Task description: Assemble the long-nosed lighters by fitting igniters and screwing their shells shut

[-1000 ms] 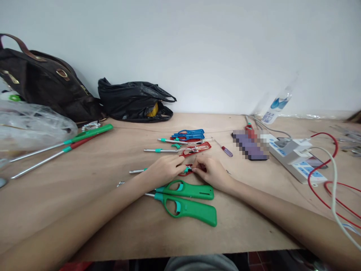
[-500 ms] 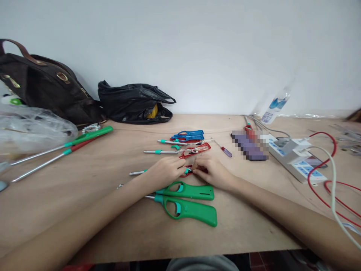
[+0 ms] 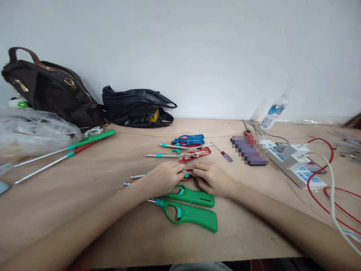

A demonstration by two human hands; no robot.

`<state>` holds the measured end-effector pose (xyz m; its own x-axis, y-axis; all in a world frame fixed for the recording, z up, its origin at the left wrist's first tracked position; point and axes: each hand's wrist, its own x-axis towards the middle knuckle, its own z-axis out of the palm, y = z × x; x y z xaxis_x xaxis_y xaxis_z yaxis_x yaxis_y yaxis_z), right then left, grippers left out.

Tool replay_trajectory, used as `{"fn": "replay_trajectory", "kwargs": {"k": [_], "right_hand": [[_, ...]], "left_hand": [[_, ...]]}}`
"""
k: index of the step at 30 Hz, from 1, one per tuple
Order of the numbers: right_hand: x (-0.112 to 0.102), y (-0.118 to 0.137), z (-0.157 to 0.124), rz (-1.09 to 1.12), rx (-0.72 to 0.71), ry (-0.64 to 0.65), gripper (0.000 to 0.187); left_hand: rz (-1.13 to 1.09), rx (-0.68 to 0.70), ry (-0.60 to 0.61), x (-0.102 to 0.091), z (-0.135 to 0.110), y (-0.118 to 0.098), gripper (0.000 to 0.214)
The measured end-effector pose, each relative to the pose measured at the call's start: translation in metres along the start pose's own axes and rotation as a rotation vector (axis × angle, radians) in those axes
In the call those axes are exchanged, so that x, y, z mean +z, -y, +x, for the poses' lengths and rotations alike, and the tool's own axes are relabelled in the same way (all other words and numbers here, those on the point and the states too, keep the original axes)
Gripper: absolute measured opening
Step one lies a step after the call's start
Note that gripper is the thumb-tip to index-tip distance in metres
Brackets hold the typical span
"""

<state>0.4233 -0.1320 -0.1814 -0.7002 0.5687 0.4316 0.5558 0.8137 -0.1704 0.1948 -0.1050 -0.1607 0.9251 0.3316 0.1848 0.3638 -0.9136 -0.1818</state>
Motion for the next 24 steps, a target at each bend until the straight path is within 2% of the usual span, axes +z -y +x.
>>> {"fn": "replay_trajectory", "kwargs": {"k": [4,7,9,14,24], "right_hand": [[-0.001,-0.001,0.001,0.155,0.193,-0.008,0.01],[0.001,-0.002,0.002,0.163,0.185,-0.013,0.016],[0.004,-0.002,0.002,0.105,0.109,-0.014,0.02],[0.008,-0.001,0.001,-0.047,0.0,0.005,0.022],[0.013,-0.001,0.0,-0.092,-0.02,-0.049,0.018]], "left_hand": [[-0.361,-0.18,-0.073,-0.004,-0.004,0.009,0.029],[-0.55,-0.303,-0.175,-0.004,-0.005,0.015,0.028],[-0.571,-0.33,-0.192,-0.002,-0.005,0.017,0.024],[-0.519,-0.346,-0.109,0.002,-0.002,0.014,0.016],[-0.648,-0.442,-0.125,0.005,0.004,0.01,0.012]]}}
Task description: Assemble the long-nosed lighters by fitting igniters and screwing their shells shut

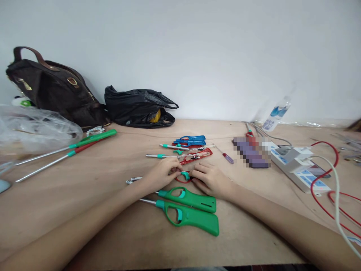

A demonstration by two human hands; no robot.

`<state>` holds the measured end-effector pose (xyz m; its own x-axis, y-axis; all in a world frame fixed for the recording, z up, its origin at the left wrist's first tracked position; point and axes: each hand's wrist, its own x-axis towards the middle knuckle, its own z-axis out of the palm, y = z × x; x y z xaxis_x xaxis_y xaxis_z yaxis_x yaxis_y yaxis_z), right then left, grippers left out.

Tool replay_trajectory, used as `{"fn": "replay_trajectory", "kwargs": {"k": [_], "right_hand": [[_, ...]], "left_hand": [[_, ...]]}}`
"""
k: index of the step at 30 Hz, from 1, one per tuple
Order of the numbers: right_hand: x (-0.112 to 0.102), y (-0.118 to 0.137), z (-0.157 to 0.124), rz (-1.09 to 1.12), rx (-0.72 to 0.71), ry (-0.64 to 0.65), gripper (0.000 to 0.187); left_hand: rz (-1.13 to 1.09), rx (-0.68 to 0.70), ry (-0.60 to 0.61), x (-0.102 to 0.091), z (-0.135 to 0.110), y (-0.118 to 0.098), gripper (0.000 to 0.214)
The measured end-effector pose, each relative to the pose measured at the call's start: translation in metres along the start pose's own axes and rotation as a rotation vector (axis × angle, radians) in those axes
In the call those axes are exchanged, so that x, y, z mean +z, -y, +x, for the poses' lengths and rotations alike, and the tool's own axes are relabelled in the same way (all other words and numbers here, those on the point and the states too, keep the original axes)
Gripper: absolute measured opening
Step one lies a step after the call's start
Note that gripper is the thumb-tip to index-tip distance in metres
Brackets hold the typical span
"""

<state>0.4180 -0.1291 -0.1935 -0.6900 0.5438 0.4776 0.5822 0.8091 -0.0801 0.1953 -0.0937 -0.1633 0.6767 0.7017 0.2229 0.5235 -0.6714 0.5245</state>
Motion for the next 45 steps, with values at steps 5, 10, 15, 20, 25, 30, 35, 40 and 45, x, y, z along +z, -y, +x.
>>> {"fn": "replay_trajectory", "kwargs": {"k": [5,10,15,20,25,30,35,40,45], "right_hand": [[-0.001,0.0,0.0,0.021,0.003,-0.006,0.017],[-0.001,0.0,0.001,0.037,0.012,-0.007,0.016],[0.001,0.002,0.002,0.024,0.028,-0.026,0.016],[0.003,0.003,0.003,-0.038,0.025,-0.01,0.021],[0.003,0.003,0.003,-0.041,0.028,-0.011,0.023],[0.002,0.003,0.002,0.07,0.102,-0.015,0.019],[-0.001,0.001,0.002,0.159,0.169,0.017,0.018],[-0.003,0.0,0.001,0.228,0.19,0.025,0.016],[-0.002,0.001,0.001,0.186,0.165,0.014,0.018]], "left_hand": [[-0.029,0.026,-0.013,0.001,0.0,0.003,0.012],[0.117,0.119,0.009,0.001,-0.001,0.004,0.017],[0.205,0.125,0.013,0.001,-0.002,0.002,0.016],[0.161,0.095,-0.025,0.001,-0.002,0.002,0.012],[0.142,0.076,-0.005,0.0,-0.001,0.002,0.011],[0.099,0.06,-0.015,-0.002,-0.003,0.001,0.01],[-0.012,0.014,-0.004,-0.007,-0.002,0.005,0.009],[-0.132,-0.083,0.046,-0.018,0.001,0.013,0.016],[0.03,0.007,0.074,-0.027,0.0,0.015,0.03]]}}
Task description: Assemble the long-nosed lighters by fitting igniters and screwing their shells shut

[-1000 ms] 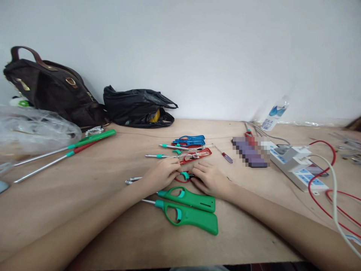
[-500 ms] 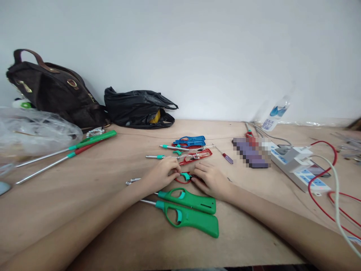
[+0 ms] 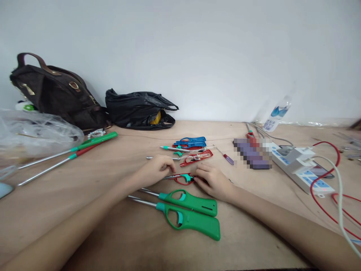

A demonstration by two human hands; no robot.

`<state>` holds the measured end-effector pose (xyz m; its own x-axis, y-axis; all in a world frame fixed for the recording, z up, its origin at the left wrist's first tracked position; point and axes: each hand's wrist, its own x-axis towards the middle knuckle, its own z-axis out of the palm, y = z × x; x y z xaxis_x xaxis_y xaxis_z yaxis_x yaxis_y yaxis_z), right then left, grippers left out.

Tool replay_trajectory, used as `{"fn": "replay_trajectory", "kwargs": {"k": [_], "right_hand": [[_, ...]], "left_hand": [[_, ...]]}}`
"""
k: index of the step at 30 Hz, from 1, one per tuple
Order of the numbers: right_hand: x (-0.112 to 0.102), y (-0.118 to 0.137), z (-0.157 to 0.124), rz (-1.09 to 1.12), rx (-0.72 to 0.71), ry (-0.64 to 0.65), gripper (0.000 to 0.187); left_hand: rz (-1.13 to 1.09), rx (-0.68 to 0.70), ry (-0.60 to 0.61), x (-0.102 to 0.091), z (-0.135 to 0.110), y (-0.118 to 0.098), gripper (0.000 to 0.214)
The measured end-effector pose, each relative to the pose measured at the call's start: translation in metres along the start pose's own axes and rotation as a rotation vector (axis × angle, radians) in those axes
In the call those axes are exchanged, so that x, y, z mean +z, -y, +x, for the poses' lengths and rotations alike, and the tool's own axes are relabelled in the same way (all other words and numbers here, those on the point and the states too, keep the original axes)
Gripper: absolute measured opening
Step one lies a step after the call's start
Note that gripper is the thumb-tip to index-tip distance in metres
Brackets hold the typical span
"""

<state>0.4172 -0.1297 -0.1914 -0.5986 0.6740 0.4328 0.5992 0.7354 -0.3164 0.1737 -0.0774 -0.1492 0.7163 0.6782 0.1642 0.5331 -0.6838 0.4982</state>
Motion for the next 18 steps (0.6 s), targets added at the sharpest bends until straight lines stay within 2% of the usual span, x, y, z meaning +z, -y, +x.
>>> {"fn": "replay_trajectory", "kwargs": {"k": [9,14,16,18], "right_hand": [[0.002,0.001,-0.001,-0.047,-0.041,-0.013,0.021],[-0.006,-0.001,0.003,0.18,0.113,-0.01,0.019],[-0.009,-0.008,0.004,0.215,0.196,-0.077,0.019],[-0.012,-0.019,0.004,0.136,0.24,-0.161,0.019]], "left_hand": [[0.224,0.104,0.063,0.001,-0.002,-0.008,0.026],[0.33,0.148,0.09,-0.001,-0.007,-0.008,0.024],[0.37,0.156,0.098,-0.002,-0.008,-0.009,0.023],[0.408,0.157,0.104,-0.002,-0.009,-0.01,0.021]]}}
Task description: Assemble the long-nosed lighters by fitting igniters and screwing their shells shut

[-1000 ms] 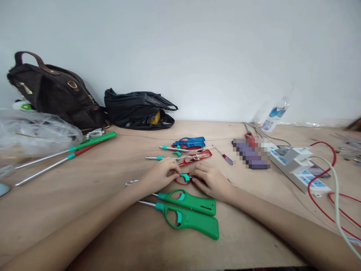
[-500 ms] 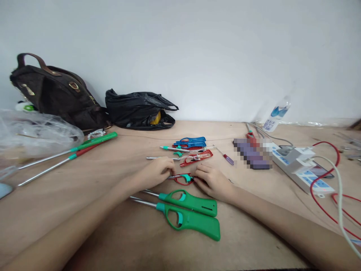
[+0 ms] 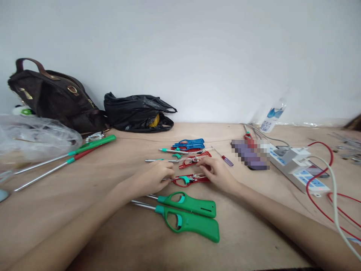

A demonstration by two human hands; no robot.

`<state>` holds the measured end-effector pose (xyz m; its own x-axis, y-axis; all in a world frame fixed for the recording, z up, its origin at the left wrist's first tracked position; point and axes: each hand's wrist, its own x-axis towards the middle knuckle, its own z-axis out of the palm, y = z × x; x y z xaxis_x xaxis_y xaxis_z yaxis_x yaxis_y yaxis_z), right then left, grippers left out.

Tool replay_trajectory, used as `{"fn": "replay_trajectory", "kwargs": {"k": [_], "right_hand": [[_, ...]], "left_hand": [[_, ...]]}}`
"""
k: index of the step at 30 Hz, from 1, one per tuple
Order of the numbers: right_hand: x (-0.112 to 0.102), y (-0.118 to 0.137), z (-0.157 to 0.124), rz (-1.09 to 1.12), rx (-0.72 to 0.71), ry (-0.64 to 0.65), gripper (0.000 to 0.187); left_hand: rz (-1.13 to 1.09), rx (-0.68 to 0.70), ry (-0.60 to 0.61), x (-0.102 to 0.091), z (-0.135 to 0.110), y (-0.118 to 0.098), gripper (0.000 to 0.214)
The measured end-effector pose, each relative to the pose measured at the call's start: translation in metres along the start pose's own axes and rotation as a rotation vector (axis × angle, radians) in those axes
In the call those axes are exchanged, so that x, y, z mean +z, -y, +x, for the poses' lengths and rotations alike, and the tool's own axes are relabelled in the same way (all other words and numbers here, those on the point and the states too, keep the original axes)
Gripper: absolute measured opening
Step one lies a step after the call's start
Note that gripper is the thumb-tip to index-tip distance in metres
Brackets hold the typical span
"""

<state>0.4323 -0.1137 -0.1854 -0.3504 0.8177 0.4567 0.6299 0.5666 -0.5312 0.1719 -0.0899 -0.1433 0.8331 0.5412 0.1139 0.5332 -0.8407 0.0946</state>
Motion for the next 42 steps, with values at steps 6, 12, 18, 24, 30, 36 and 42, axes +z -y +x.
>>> {"fn": "replay_trajectory", "kwargs": {"k": [6,12,18,24,30,36,42], "right_hand": [[-0.009,-0.027,0.007,-0.441,-0.042,0.01,0.017],[-0.004,-0.03,0.011,-0.554,-0.034,0.087,0.013],[-0.001,-0.029,0.015,-0.619,-0.043,0.126,0.016],[-0.016,-0.033,0.034,-0.248,0.09,0.14,0.012],[-0.027,-0.042,0.054,-0.063,0.212,0.103,0.013],[-0.035,-0.008,0.037,0.151,0.199,0.11,0.024],[-0.043,0.027,0.011,0.142,0.157,0.203,0.032]], "left_hand": [[0.061,-0.001,0.052,-0.005,0.002,-0.004,0.005],[0.058,0.0,0.052,-0.004,0.004,-0.004,0.006],[0.035,-0.035,0.08,-0.007,0.004,-0.008,0.01],[0.021,-0.076,0.104,-0.005,0.005,-0.008,0.011],[-0.076,-0.124,0.105,-0.002,0.005,-0.009,0.016],[-0.173,-0.136,0.082,-0.003,0.005,-0.005,0.014],[-0.512,-0.146,0.103,-0.006,0.002,0.009,0.017]]}}
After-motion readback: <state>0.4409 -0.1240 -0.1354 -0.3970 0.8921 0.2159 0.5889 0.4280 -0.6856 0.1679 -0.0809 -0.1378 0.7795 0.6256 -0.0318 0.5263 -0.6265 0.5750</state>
